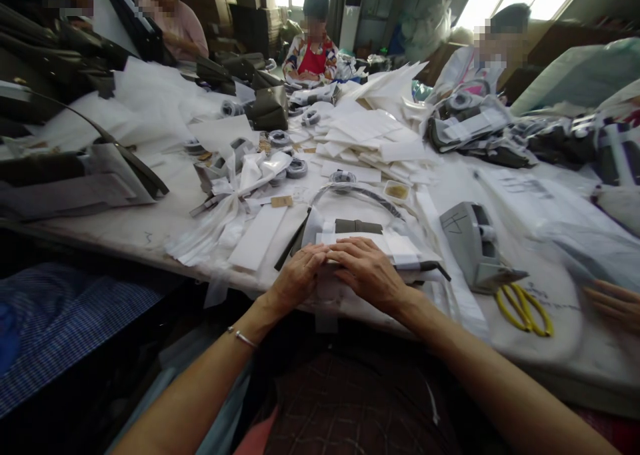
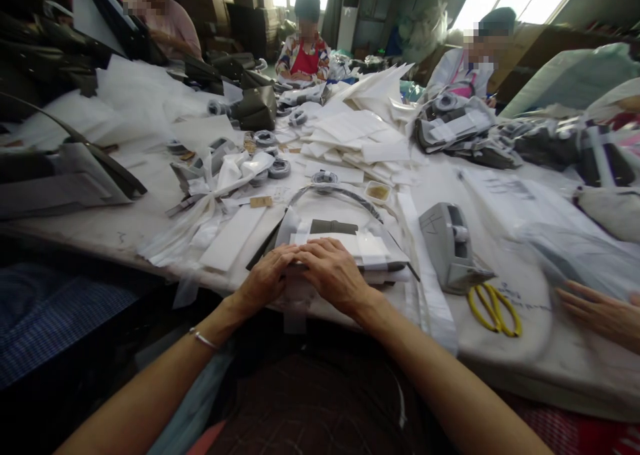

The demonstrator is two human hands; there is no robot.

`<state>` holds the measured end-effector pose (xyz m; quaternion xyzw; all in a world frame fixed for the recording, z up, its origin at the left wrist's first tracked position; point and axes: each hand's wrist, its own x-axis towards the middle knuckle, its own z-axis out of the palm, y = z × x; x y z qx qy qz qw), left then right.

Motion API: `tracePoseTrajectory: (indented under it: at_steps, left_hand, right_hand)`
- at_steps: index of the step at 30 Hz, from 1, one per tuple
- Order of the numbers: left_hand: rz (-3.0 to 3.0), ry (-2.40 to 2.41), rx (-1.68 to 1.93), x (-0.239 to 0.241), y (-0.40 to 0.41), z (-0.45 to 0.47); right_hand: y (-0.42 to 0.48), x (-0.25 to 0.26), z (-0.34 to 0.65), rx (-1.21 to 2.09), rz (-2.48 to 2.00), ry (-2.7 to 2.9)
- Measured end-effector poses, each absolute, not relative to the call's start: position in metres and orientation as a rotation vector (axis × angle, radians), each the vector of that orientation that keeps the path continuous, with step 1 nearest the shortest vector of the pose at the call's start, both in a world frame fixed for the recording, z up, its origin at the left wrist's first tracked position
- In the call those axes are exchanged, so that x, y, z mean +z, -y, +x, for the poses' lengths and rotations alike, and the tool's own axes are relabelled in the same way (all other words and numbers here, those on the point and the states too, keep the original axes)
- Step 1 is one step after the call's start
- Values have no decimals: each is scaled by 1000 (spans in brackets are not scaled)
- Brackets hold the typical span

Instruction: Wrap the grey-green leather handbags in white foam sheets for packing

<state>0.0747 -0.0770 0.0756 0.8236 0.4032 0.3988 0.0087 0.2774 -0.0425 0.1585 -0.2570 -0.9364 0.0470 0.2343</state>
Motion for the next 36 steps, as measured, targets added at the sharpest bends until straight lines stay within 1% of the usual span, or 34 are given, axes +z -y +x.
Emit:
tracePoseTrajectory:
  at_steps: [4,8,11,14,18,22,24,27,30,33,36]
  left_hand:
    - [2526,-1231,1236,73,77,72]
    - [2433,-1082,1131,89,81,65]
    - [2298,-1056,1025,106,86,61]
    - [2154,-1076,998,115,87,60]
    - [2056,-1195,1109,105,81,66]
    - [2194,-1274,1270,88,74,72]
    - [2284,-1288,1321,84,71,73]
    - [2442,-1234,1318,85,70,72]
    - [2529,-1169,1279,88,72,70]
    - [2534,-1167,1272,89,75,70]
    - [2569,-1172,1233,91,78,70]
  right_hand:
    - [42,138,264,35,-854,2588]
    - [45,134,263,19,-944,2539]
    - [41,139,266,105,-904,2577]
    - [37,142,270,140,-793,2604]
    - [35,140,271,-14,-720,2669]
    - [32,138,263,-210,-761,2757]
    - [32,139,261,-246,-808,2710]
    - [42,145,268,-134,-768,2588]
    - [65,145,288,23,-559,2550]
    - [91,127,306,117,-434,2693]
    - [105,101,309,58,-553,2772]
